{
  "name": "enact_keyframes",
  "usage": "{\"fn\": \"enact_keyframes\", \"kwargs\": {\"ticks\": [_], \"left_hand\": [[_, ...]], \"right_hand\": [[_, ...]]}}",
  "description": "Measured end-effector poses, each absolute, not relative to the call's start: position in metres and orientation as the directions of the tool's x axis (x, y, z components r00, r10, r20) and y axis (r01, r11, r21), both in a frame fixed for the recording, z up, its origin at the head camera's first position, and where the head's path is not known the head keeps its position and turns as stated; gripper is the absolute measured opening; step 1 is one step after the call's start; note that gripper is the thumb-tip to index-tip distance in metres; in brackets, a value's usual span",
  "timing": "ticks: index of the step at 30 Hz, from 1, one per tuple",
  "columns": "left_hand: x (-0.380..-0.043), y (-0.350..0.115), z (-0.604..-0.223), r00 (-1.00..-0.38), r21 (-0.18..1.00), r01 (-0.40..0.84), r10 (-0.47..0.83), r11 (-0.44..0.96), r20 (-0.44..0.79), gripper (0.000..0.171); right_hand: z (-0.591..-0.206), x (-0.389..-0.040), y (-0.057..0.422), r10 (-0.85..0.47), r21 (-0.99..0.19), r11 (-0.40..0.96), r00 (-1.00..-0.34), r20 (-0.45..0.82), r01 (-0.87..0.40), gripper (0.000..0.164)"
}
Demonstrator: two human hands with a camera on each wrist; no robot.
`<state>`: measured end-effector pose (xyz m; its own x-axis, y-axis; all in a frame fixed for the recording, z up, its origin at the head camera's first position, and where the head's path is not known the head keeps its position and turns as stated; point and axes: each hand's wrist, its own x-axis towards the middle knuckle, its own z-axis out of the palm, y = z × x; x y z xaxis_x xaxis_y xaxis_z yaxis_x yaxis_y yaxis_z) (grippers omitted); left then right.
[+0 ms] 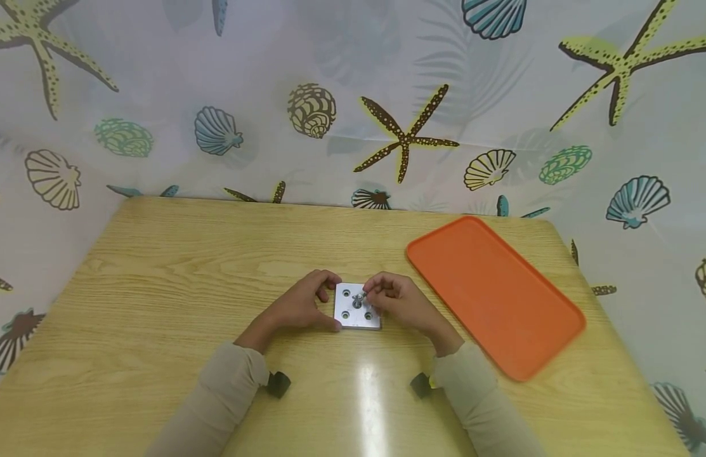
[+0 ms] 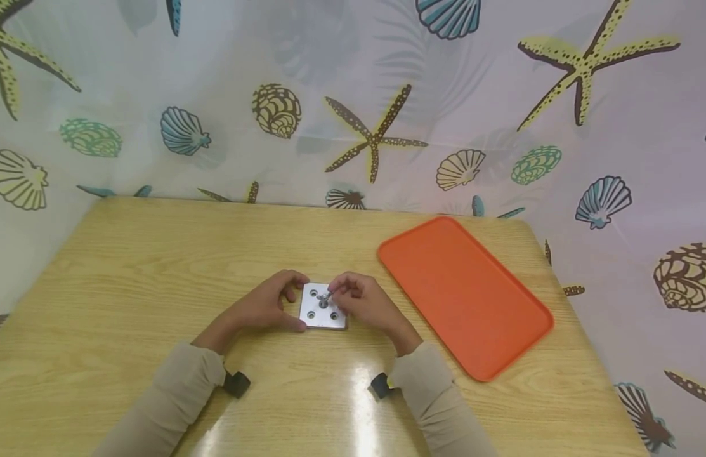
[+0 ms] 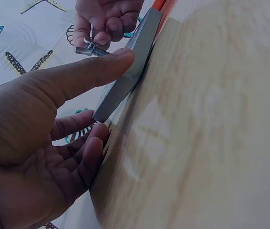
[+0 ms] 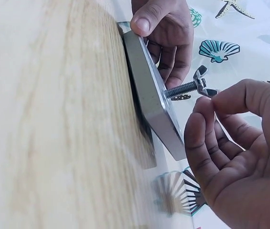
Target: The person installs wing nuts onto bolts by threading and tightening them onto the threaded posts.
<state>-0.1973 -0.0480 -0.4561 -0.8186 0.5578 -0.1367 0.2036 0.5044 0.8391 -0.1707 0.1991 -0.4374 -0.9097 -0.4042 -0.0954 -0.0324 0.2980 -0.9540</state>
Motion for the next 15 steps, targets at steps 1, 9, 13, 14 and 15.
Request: {"fn": "enact_keyframes", "kwargs": {"ticks": [1,9,13,14,15], "left_hand": [[-0.1973,-0.0481,-0.4562,-0.819,0.838,0.205,0.558,0.505,-0.137,0.081],[-0.1975,-0.0476,-0.4556,-0.822,0.831,0.21,0.554,0.515,-0.135,0.08],[-0.1972,-0.0477,-0.4555,-0.82,0.832,0.207,0.555,0.515,-0.139,0.081],[-0.1972,-0.0477,-0.4553,-0.82,0.832,0.206,0.555,0.515,-0.141,0.081],[-0.1973,-0.0479,-0.4553,-0.82,0.831,0.207,0.555,0.517,-0.141,0.081]], "right_hand": [[-0.4375,-0.1707,0.1992,-0.408,-0.954,0.298,-0.908,-0.093,-0.037,0.017],[-0.436,-0.1699,0.1989,-0.414,-0.951,0.304,-0.907,-0.082,-0.053,0.017],[-0.4354,-0.1697,0.1982,-0.406,-0.949,0.312,-0.909,-0.091,-0.044,0.015],[-0.4354,-0.1698,0.1981,-0.404,-0.949,0.312,-0.91,-0.092,-0.042,0.015],[-0.4357,-0.17,0.1981,-0.403,-0.949,0.312,-0.91,-0.093,-0.041,0.014]]}}
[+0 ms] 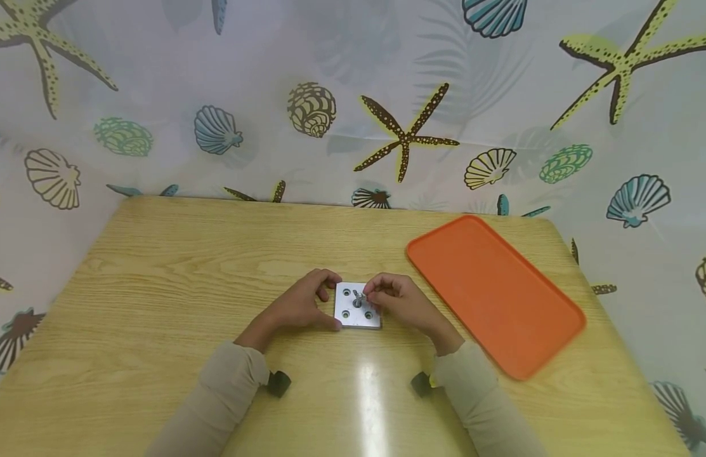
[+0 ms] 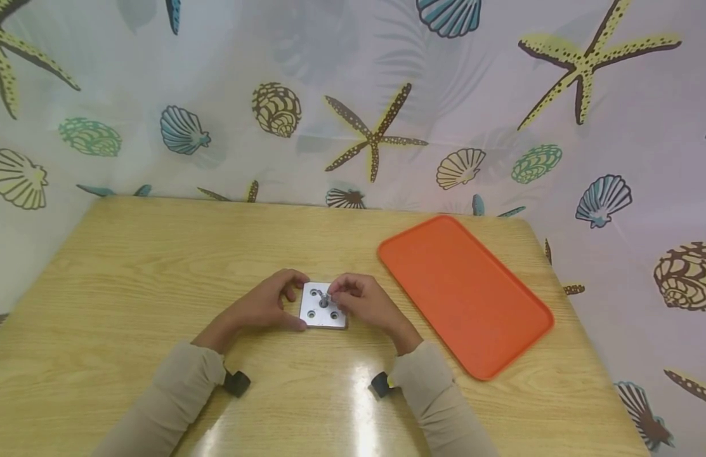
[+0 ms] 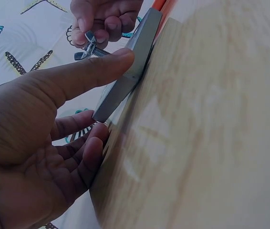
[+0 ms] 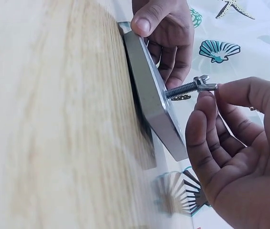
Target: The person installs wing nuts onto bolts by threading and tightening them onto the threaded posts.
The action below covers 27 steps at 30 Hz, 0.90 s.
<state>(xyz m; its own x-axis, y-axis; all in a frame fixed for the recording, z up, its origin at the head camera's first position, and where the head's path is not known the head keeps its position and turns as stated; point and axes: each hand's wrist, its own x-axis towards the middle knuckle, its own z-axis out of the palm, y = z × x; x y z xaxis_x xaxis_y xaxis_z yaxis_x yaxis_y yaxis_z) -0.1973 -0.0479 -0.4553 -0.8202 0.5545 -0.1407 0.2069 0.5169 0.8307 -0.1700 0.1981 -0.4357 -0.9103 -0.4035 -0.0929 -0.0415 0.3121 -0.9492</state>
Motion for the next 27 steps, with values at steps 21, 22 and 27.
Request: {"fn": "enact_keyframes", "kwargs": {"ticks": [21,22,27], "left_hand": [[-0.1984,-0.0477,-0.4546,-0.817,0.835,0.2,0.558,0.513,-0.147,0.081],[-0.1983,-0.0478,-0.4544,-0.816,0.835,0.197,0.558,0.513,-0.15,0.081],[-0.198,-0.0479,-0.4535,-0.815,0.836,0.19,0.557,0.514,-0.157,0.081]], "right_hand": [[-0.4355,-0.1702,0.1949,-0.431,-0.959,0.282,-0.897,-0.098,-0.031,0.033],[-0.4354,-0.1703,0.1944,-0.434,-0.959,0.283,-0.896,-0.097,-0.033,0.034],[-0.4365,-0.1705,0.1935,-0.445,-0.954,0.296,-0.891,-0.088,-0.054,0.035]]}}
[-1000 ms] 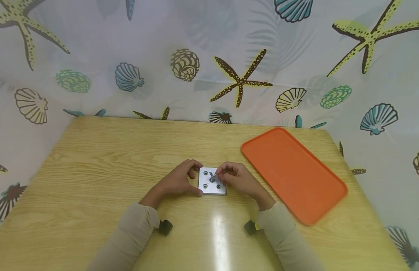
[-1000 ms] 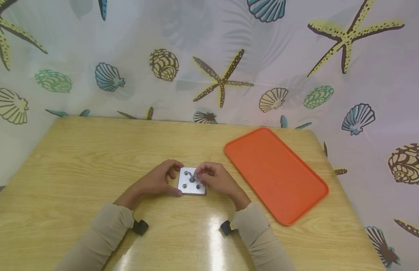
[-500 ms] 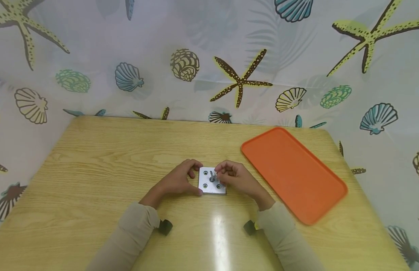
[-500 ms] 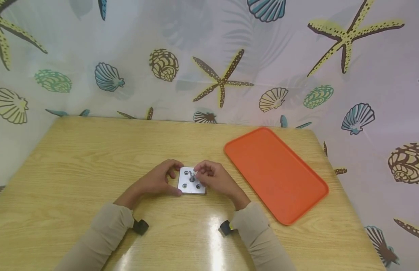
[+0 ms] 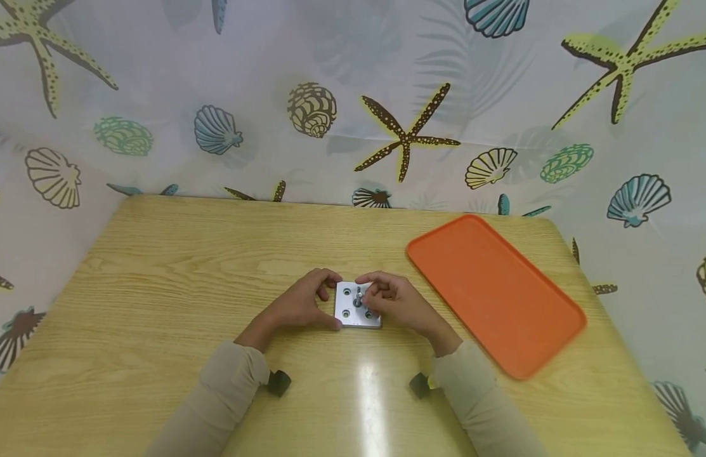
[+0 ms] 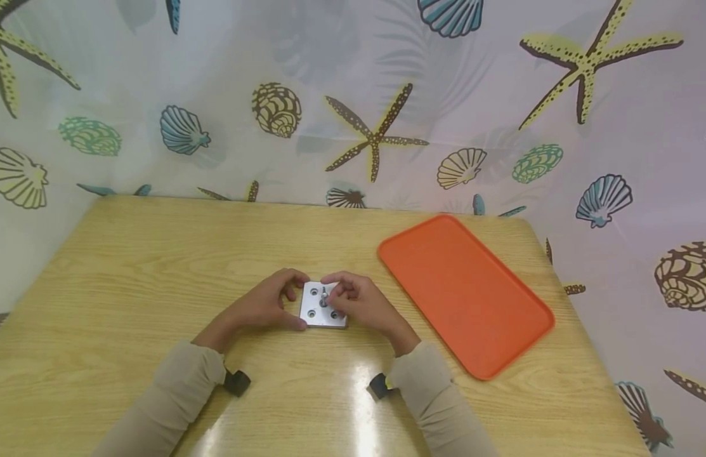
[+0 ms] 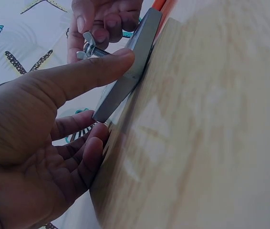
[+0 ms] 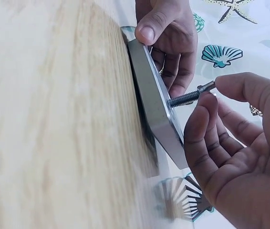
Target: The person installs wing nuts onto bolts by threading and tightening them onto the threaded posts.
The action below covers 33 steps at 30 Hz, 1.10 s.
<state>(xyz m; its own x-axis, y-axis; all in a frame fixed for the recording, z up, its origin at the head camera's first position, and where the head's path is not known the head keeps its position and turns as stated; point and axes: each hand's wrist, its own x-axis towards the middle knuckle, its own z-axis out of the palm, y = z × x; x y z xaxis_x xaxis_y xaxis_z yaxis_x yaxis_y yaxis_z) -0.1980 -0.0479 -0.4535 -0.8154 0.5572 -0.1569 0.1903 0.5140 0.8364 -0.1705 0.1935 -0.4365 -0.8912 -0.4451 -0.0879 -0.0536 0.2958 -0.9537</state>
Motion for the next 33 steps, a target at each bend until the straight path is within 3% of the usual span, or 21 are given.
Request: {"fn": "enact_keyframes", "kwargs": {"ticks": [25,33], "left_hand": [[-0.1989,-0.0474,-0.4563,-0.814,0.838,0.209,0.564,0.504,-0.136,0.082],[-0.1986,-0.0468,-0.4559,-0.815,0.838,0.206,0.562,0.504,-0.138,0.082]], "right_hand": [[-0.4343,-0.1687,0.1958,-0.399,-0.945,0.325,-0.91,-0.111,-0.027,0.021],[-0.435,-0.1689,0.1977,-0.376,-0.935,0.345,-0.925,-0.06,-0.08,0.016]]}}
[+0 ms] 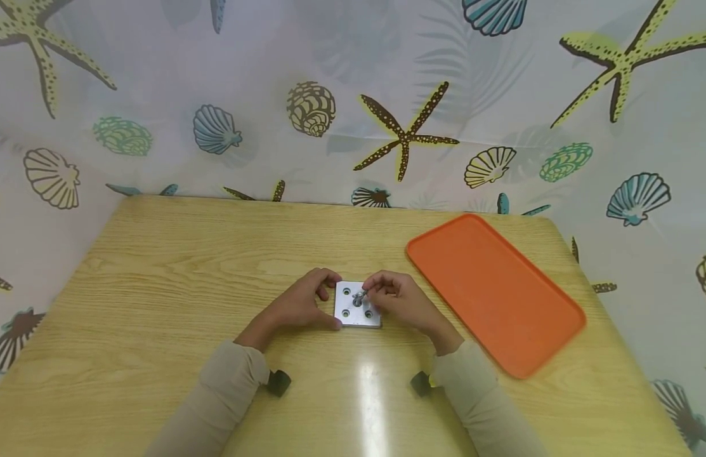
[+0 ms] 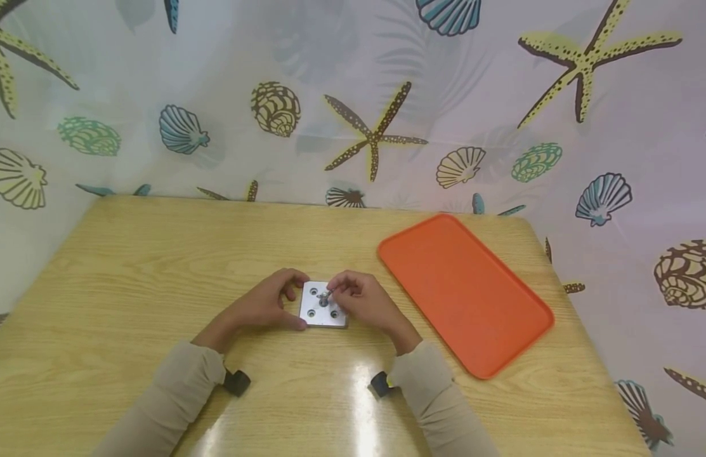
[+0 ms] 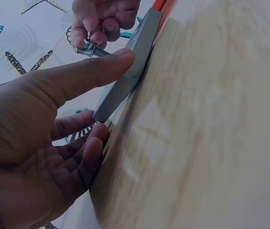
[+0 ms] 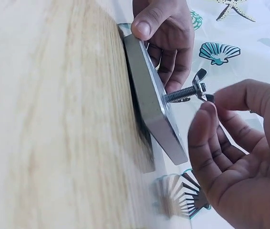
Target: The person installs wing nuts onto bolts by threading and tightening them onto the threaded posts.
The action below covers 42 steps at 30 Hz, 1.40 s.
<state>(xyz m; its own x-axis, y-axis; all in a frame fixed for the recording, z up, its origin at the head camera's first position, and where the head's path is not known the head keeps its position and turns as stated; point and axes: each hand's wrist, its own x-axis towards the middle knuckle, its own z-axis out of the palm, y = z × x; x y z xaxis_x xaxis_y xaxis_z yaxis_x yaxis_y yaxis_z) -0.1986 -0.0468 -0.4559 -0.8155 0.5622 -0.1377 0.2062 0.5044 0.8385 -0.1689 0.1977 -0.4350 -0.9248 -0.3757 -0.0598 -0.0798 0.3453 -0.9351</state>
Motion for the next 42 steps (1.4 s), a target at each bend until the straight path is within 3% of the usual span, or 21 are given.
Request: {"fn": "enact_keyframes", "kwargs": {"ticks": [8,21,31,42], "left_hand": [[-0.1995,-0.0475,-0.4565,-0.813,0.845,0.207,0.567,0.494,-0.133,0.082],[-0.199,-0.0477,-0.4571,-0.814,0.844,0.202,0.565,0.497,-0.138,0.082],[-0.1987,-0.0477,-0.4557,-0.816,0.839,0.195,0.559,0.508,-0.148,0.081],[-0.1987,-0.048,-0.4555,-0.816,0.836,0.202,0.559,0.511,-0.145,0.081]], "right_hand": [[-0.4366,-0.1719,0.1978,-0.305,-0.923,0.376,-0.952,-0.039,-0.083,0.014],[-0.4348,-0.1691,0.1937,-0.368,-0.927,0.372,-0.924,-0.1,-0.048,0.016],[-0.4352,-0.1694,0.1923,-0.414,-0.934,0.35,-0.906,-0.086,-0.072,0.031],[-0.4353,-0.17,0.1934,-0.415,-0.923,0.375,-0.906,-0.079,-0.091,0.027]]}}
